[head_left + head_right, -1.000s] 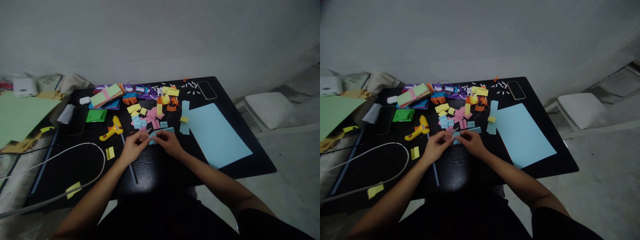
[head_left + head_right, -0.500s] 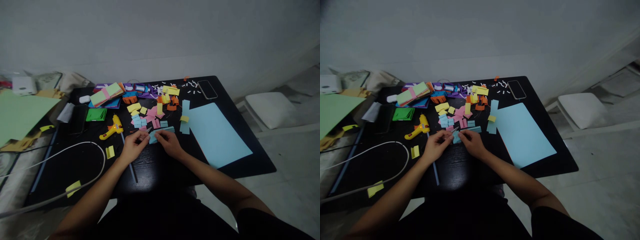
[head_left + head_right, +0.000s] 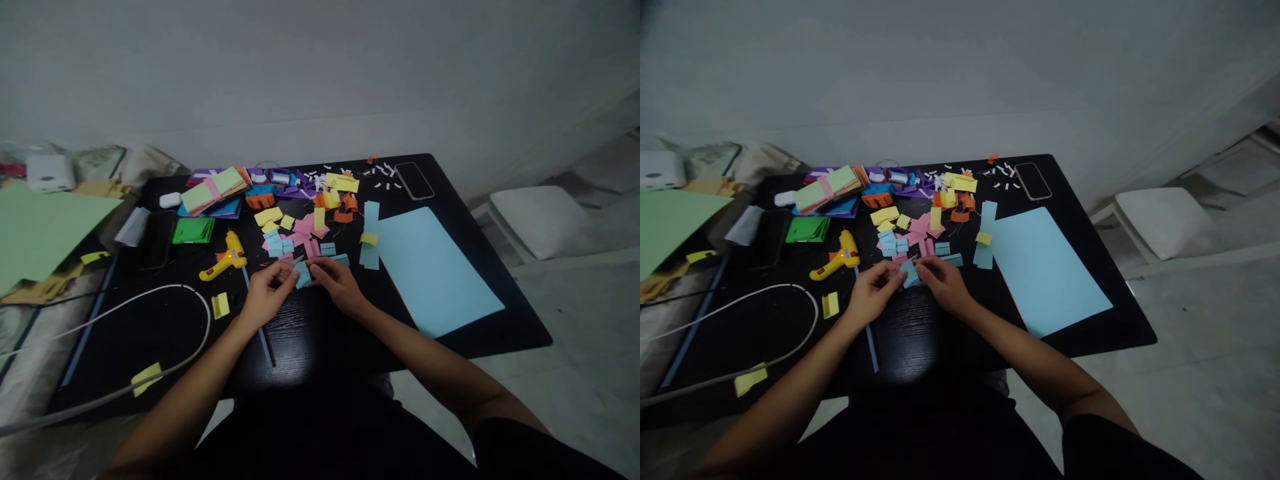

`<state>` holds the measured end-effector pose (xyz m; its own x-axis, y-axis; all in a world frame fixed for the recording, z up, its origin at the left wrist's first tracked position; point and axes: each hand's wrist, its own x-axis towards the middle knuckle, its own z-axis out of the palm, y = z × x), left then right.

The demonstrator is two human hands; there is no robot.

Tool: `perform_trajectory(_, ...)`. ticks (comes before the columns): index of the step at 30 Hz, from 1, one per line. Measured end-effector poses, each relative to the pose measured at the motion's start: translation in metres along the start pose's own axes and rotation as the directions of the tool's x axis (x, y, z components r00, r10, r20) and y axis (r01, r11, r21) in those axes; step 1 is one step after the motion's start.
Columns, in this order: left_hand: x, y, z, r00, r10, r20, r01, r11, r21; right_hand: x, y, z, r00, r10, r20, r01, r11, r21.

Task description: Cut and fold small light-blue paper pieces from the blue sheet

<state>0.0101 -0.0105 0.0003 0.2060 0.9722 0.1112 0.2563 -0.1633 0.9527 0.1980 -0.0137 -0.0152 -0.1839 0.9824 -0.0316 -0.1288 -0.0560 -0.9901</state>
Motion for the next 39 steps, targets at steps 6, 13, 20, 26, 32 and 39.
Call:
perform_trajectory(6, 0.000, 0.002, -0.002, 1.000, -0.013, -0.020, 0.013, 1.000, -0.024, 0.001, 0.003, 0.001, 0.997, 0.037, 0.064, -0.042, 0.995, 0.087)
perform_trajectory(13, 0.003, 0.004, -0.001, 0.999, 0.005, -0.031, -0.006, 0.999, -0.037, 0.001, -0.003, 0.001, 0.998, 0.032, 0.048, -0.034, 0.999, 0.032)
perform_trajectory(20, 0.001, 0.001, 0.001, 0.999, -0.052, 0.005, 0.052, 0.984, -0.168, -0.002, -0.005, -0.001, 0.996, -0.048, -0.075, 0.036, 0.987, -0.156)
perform_trajectory(26, 0.002, 0.001, 0.001, 1.000, -0.010, -0.009, 0.008, 0.975, -0.223, -0.003, -0.006, 0.000, 0.999, -0.054, 0.007, 0.053, 0.998, 0.026)
perform_trajectory(32, 0.002, 0.001, -0.003, 0.998, 0.048, -0.029, -0.051, 0.994, -0.096, -0.005, -0.005, 0.002, 1.000, -0.030, 0.002, 0.030, 0.998, 0.063)
perform_trajectory(39, 0.003, 0.008, -0.006, 0.994, 0.104, -0.030, -0.105, 0.994, -0.033, -0.007, -0.010, 0.002, 0.996, -0.082, -0.032, 0.082, 0.997, 0.003)
